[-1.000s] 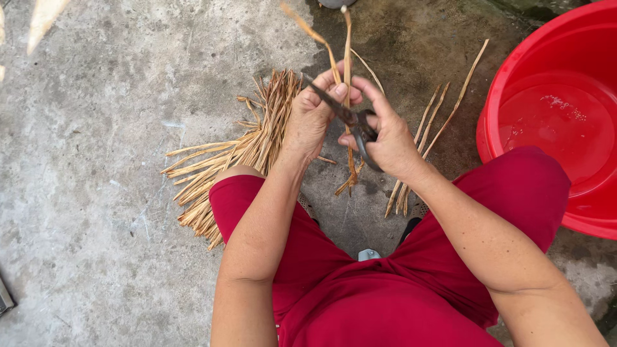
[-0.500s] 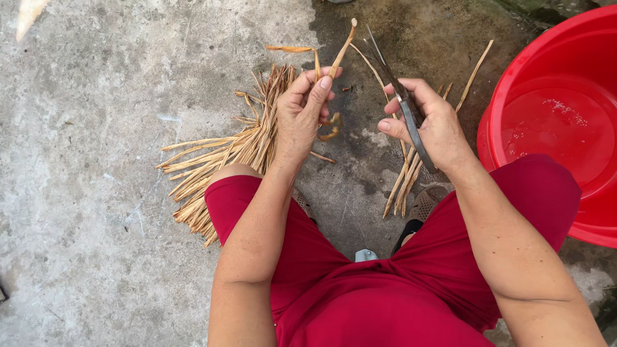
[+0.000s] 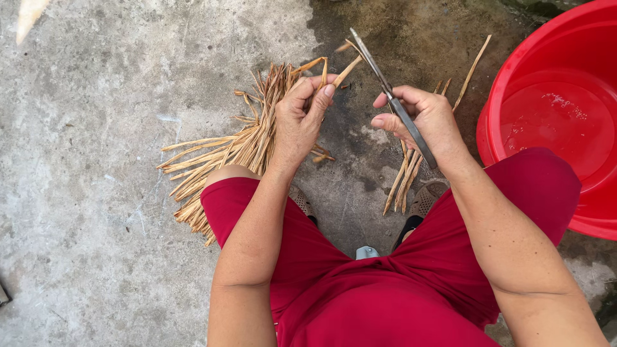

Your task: The person uses shears to cut a bundle of dried plant strips into smaller pieces. They repeatedly pick up individual strips, cut them, and place the cut pieces on the floor next to a red basin.

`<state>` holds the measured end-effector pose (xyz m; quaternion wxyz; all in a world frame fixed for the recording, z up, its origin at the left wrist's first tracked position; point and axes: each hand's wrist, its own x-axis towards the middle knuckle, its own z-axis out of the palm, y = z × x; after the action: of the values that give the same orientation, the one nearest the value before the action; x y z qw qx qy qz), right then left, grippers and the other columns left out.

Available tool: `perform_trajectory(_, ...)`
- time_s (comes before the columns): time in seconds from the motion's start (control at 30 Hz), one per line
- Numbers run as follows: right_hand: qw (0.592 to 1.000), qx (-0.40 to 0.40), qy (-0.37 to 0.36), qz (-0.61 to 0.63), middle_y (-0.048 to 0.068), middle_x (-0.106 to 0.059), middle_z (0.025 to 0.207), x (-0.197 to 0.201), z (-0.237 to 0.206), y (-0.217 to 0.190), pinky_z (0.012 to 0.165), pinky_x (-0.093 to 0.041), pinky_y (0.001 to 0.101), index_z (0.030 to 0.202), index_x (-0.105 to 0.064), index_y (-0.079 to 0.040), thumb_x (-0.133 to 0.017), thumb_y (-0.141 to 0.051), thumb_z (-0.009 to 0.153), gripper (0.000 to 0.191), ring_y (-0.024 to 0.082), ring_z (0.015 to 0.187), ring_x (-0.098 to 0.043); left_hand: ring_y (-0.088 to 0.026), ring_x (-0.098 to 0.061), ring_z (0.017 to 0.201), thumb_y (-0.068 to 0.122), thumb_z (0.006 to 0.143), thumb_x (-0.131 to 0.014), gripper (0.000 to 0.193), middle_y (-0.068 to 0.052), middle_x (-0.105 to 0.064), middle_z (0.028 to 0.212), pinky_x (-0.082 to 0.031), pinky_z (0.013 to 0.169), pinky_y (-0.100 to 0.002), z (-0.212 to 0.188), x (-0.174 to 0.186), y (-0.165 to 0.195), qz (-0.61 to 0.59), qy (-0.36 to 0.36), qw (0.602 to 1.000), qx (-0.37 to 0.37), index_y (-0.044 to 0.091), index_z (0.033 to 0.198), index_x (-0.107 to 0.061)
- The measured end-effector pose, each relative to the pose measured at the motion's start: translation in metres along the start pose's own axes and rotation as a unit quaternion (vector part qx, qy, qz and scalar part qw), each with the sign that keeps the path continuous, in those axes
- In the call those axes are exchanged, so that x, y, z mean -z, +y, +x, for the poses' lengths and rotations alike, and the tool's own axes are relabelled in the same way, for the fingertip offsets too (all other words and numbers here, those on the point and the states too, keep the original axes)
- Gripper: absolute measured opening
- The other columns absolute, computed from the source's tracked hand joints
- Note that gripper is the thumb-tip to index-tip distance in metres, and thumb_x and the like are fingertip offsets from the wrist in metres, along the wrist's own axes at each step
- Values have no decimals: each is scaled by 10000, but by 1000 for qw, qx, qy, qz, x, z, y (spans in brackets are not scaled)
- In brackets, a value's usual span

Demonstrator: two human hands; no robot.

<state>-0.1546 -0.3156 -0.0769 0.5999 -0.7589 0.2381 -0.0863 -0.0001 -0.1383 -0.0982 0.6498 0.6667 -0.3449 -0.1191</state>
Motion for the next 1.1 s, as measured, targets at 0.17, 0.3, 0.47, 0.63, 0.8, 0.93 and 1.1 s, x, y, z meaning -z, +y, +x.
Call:
perform_trajectory(0.17, 991, 41, 9, 128, 58, -645, 778, -2, 1, -2, 497, -470, 218, 1125, -667, -59, -722, -183, 1037, 161, 61, 563, -552, -47, -630, 854, 227, 986, -748, 296, 15, -652, 985, -539, 715, -221, -6, 3, 15, 93, 9, 993, -73, 79, 1239, -702)
perform_trajectory(0.3, 968, 30, -6, 247, 115, -760, 983, -6, 7, -2, 588, -549, 238, 1205, -583, -62, -718, -183, 975, 293, 95, 687, -649, -40, -637, 835, 262, 1063, -656, 227, 26, -680, 989, -544, 716, -219, -8, -4, 23, 56, -53, 995, -69, 109, 1228, -690)
perform_trajectory(0.47, 921, 33, -48, 386, 147, -737, 1099, -12, 10, 0, 668, -570, 287, 1288, -569, -47, -775, -168, 933, 428, 132, 773, -659, -45, -544, 678, 290, 1115, -538, 282, 33, -597, 819, -467, 617, -224, -15, -3, 27, -5, -174, 984, 23, 100, 1226, -713)
perform_trajectory(0.63, 925, 51, -44, 375, 165, -725, 1078, -9, 12, 1, 694, -589, 299, 1296, -562, -39, -769, -157, 965, 408, 143, 763, -651, -48, -567, 669, 308, 1119, -528, 310, 27, -592, 777, -488, 617, -235, -20, -5, 25, -5, -234, 971, 46, 101, 1289, -683)
perform_trajectory(0.8, 952, 68, -44, 295, 109, -694, 958, -15, 10, 3, 597, -524, 263, 1280, -567, -49, -770, -140, 962, 388, 127, 714, -634, -60, -615, 632, 307, 1092, -536, 389, 16, -587, 664, -516, 591, -260, -19, -5, 23, 65, -247, 965, 59, 170, 1454, -575)
perform_trajectory(0.93, 951, 113, -14, 287, 99, -740, 1024, -18, 8, 2, 663, -533, 237, 1284, -555, -67, -789, -110, 954, 407, 104, 794, -652, -87, -642, 638, 332, 1094, -500, 432, 2, -626, 678, -526, 594, -287, -19, -5, 20, 92, -273, 956, 58, 188, 1499, -538)
perform_trajectory(1.1, 961, 158, 19, 225, 57, -727, 1010, -14, 8, -1, 731, -554, 217, 1266, -547, -86, -771, -40, 976, 369, 99, 908, -702, -116, -701, 837, 403, 1115, -426, 480, -52, -709, 990, -632, 725, -293, -17, -5, 11, 36, -242, 967, 70, 141, 1509, -508)
